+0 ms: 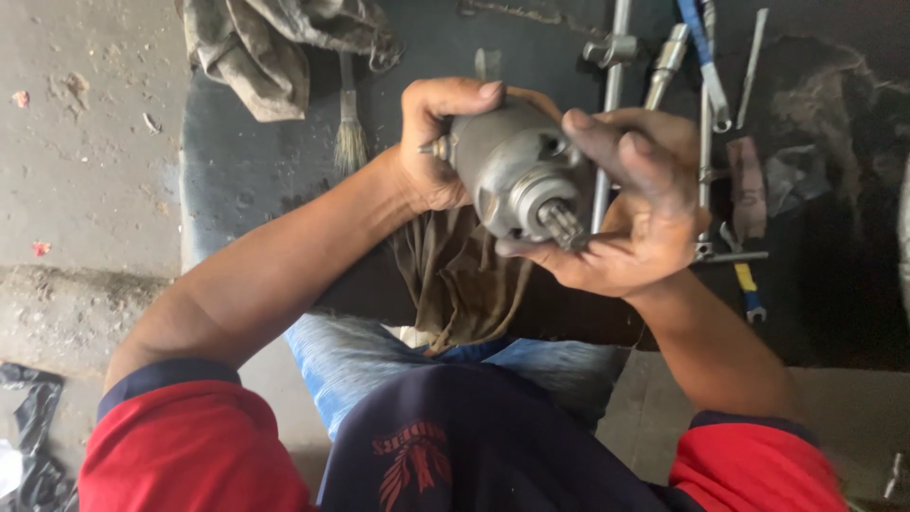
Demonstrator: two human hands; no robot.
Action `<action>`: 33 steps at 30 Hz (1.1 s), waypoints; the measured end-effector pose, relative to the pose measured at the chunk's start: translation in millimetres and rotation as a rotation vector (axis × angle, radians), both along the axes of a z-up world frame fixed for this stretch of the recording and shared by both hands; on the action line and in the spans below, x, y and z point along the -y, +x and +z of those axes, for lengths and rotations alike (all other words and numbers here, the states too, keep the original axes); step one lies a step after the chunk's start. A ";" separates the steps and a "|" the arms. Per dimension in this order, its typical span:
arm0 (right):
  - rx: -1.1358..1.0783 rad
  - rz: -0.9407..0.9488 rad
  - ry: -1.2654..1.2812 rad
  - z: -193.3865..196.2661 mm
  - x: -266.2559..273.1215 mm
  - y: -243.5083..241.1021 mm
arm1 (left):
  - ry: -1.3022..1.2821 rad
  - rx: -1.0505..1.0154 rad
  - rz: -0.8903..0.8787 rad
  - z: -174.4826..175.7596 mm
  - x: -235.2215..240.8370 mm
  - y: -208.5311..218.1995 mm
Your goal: The person reassembles a starter motor on a workshop bench. They insert the armature into the cylindrical housing, fit the drive gear and end cap, align the flange plate, and use a screwdriver to tighten screws on the housing while holding the assembly steady.
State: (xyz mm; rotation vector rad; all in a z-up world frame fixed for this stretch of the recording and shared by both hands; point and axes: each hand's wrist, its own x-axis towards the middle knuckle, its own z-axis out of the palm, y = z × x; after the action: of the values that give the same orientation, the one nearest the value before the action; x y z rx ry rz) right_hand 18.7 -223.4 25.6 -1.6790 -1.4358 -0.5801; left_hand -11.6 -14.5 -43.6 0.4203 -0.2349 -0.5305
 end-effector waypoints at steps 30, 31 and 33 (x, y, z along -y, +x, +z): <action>0.019 -0.138 -0.119 13.4 17.9 -17.9 | -0.023 -0.057 -0.028 6.4 19.9 -11.8; 0.017 -0.136 -0.120 12.0 18.7 -17.5 | -0.025 -0.060 -0.027 6.1 20.3 -11.9; 0.021 -0.129 -0.115 9.3 20.2 -16.7 | -0.046 -0.036 -0.028 5.9 21.2 -12.3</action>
State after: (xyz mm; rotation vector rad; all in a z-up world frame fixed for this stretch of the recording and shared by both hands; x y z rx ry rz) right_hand 2.0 -243.6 34.9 -1.8717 -1.4061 -0.5967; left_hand -23.9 -35.6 -37.7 0.3626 -0.2181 -0.5582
